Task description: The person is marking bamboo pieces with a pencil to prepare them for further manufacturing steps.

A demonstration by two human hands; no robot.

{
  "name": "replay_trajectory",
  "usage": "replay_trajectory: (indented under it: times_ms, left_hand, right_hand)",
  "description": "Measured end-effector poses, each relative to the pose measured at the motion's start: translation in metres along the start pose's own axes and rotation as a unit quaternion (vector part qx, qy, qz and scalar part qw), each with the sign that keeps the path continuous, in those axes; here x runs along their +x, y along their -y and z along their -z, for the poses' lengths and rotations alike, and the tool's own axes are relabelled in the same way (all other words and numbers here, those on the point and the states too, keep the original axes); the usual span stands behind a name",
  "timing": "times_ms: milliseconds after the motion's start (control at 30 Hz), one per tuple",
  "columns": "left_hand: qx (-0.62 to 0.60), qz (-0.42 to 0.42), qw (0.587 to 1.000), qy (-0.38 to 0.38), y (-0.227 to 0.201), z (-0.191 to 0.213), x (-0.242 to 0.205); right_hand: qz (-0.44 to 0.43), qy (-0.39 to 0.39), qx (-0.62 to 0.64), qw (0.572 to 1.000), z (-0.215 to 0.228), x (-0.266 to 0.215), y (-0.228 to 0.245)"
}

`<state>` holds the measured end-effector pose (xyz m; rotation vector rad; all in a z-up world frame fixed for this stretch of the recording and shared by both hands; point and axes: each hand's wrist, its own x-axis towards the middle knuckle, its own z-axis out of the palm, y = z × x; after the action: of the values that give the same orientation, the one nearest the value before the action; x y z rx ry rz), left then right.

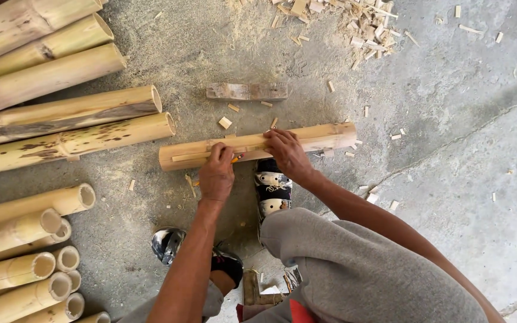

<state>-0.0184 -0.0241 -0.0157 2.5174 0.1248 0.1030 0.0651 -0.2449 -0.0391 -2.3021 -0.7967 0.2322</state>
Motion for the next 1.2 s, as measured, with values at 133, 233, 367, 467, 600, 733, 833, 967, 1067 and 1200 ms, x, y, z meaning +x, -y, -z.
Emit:
replay_trajectory:
  times_ms: [133,233,367,467,600,733,833,967,1067,1200]
  left_hand:
    - [-0.009,-0.005,1.0,0.0,0.0,0.002,0.001]
    - [0.008,-0.001,1.0,-0.003,0.008,-0.008,-0.004]
    - [0.005,-0.01,1.0,-0.003,0.017,-0.02,-0.01]
    - [0.017,-0.007,1.0,0.0,0.014,-0.016,-0.008]
    - [0.022,0.007,0.999,0.023,0.013,-0.015,-0.008]
    - [0.02,-0.004,1.0,0.005,0.01,-0.011,-0.006]
    - [0.015,0.002,1.0,0.012,0.007,-0.007,-0.004]
    - [0.016,-0.001,1.0,0.008,0.008,-0.008,-0.004]
    - [0.001,-0.002,1.0,-0.003,0.0,-0.006,-0.003]
    - [-0.089,0.027,0.99,-0.103,-0.016,0.023,-0.015]
  right_hand:
    - [-0.01,0.005,-0.005,1.0,-0.006,-0.003,-0.005]
    - [-0.015,0.018,-0.021,1.0,-0.01,-0.004,-0.009]
    - [-0.007,0.018,-0.029,0.999,-0.016,-0.007,-0.014]
    - [-0.003,0.017,-0.033,0.999,-0.018,-0.008,-0.017]
    - [-0.02,0.024,-0.025,0.999,-0.017,-0.007,-0.015]
    - [-0.017,0.024,-0.02,0.999,-0.014,-0.007,-0.012]
    - [-0.019,0.028,-0.022,0.999,-0.016,-0.008,-0.014]
    - [-0.016,0.023,-0.023,0.999,-0.019,-0.009,-0.018]
    - [-0.009,0.013,-0.012,1.0,-0.01,-0.01,-0.013]
    - [0.024,-0.011,0.017,1.0,-0.003,-0.006,-0.006]
